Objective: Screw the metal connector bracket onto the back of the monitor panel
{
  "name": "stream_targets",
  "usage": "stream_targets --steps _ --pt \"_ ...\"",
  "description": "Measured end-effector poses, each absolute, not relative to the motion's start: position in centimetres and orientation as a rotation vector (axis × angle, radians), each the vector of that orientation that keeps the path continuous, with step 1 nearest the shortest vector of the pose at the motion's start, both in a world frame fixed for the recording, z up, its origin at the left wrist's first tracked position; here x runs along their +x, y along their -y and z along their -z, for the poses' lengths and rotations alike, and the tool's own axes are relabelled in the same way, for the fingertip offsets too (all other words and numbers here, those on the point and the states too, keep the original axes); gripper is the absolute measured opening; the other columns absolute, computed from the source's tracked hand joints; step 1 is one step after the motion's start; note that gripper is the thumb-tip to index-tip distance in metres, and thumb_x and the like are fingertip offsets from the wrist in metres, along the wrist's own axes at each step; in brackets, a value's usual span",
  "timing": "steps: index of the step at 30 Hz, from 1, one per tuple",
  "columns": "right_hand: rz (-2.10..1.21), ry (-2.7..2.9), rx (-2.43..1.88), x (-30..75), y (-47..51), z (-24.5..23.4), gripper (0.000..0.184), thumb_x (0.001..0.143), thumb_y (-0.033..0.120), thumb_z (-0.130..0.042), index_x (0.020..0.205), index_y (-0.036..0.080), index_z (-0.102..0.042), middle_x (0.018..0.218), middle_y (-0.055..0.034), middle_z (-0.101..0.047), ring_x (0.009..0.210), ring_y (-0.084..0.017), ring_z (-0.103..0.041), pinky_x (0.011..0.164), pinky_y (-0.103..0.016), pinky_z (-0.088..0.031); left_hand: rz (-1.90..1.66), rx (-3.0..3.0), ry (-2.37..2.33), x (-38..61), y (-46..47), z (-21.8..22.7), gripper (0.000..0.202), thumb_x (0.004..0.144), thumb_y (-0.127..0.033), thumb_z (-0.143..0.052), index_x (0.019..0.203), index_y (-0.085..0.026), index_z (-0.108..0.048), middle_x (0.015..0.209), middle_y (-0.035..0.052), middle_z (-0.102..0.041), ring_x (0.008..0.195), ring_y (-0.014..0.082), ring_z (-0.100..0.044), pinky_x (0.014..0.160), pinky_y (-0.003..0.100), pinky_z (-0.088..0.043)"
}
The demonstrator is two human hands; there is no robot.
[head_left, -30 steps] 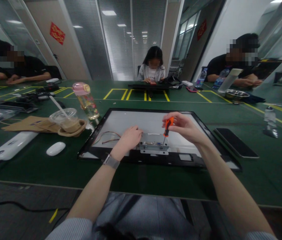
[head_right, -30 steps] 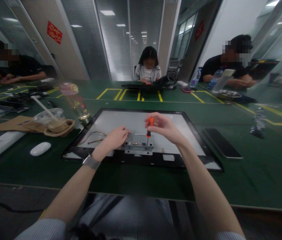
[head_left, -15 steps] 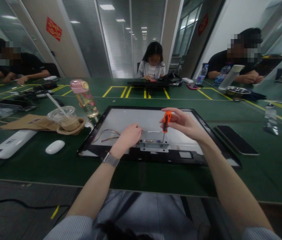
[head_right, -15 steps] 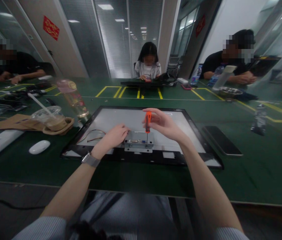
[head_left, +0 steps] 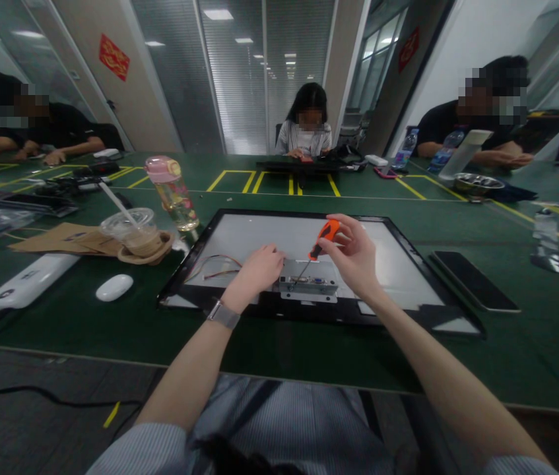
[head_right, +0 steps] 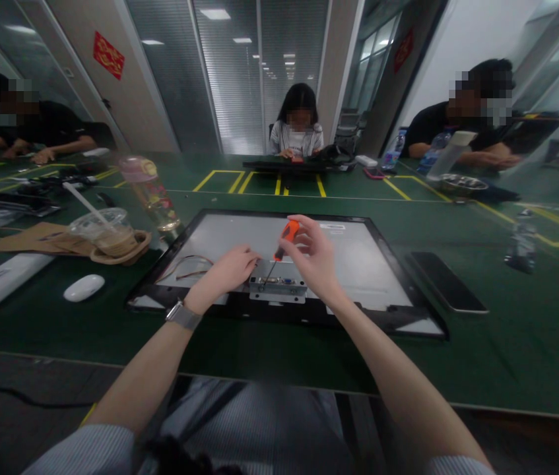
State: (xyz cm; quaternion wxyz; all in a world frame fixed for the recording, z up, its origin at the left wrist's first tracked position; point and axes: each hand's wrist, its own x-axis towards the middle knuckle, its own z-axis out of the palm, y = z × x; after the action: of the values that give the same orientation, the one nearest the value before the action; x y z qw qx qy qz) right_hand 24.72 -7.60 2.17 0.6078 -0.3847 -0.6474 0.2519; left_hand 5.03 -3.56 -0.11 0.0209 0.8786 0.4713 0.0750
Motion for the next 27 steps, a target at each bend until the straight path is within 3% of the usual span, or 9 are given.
stream_targets --steps 14,19,23,25,27 --pt "-0.573 1.574 -0.873 23.8 7.9 -1.3 0.041 0.085 0.028 -0.069 0.124 0.031 -0.057 0.097 -0.0009 -0.066 0.084 -0.020 -0.067 0.068 -0.037 -0.060 -0.212 2.713 -1.496 5.1 3.5 0.2 0.036 0.102 -0.023 -0.034 0.110 -0.016 -0.069 0.108 0.0127 -0.063 0.099 0.0243 -0.063 0.090 0.037 -0.050" --pt "-0.829 1.709 -0.673 23.4 8.6 -1.8 0.038 0.098 0.028 -0.052 0.135 0.033 -0.047 0.118 -0.0065 -0.066 0.098 -0.021 -0.067 0.090 -0.044 -0.055 -0.191 2.746 -1.495 5.1 3.6 0.2 0.035 0.102 -0.022 -0.035 0.106 -0.014 -0.068 0.106 0.0129 -0.064 0.099 0.0242 -0.062 0.091 0.037 -0.049" --pt "-1.004 1.640 -0.580 23.4 8.6 -2.4 0.022 0.094 0.029 -0.063 0.116 0.033 -0.062 0.115 -0.0035 -0.065 0.106 -0.022 -0.063 0.098 -0.044 -0.051 -0.169 2.744 -1.507 5.2 3.6 0.1 0.033 0.101 -0.020 -0.036 0.101 -0.014 -0.068 0.105 0.0125 -0.064 0.095 0.0232 -0.062 0.088 0.036 -0.050" --pt "-1.012 1.545 -0.582 23.5 8.4 -2.6 0.010 0.088 0.031 -0.070 0.098 0.031 -0.068 0.107 -0.0016 -0.065 0.103 -0.021 -0.062 0.098 -0.043 -0.051 -0.161 2.744 -1.512 5.2 3.7 0.0 0.032 0.101 -0.020 -0.036 0.101 -0.014 -0.068 0.103 0.0120 -0.064 0.095 0.0232 -0.062 0.087 0.036 -0.049" --pt "-1.051 1.481 -0.590 23.6 8.2 -2.6 0.006 0.088 0.034 -0.071 0.094 0.031 -0.070 0.101 -0.0012 -0.065 0.100 -0.021 -0.062 0.097 -0.043 -0.050 -0.158 2.750 -1.500 5.2 3.7 -0.1 0.032 0.101 -0.019 -0.036 0.102 -0.014 -0.068 0.103 0.0116 -0.063 0.095 0.0230 -0.062 0.088 0.036 -0.049"
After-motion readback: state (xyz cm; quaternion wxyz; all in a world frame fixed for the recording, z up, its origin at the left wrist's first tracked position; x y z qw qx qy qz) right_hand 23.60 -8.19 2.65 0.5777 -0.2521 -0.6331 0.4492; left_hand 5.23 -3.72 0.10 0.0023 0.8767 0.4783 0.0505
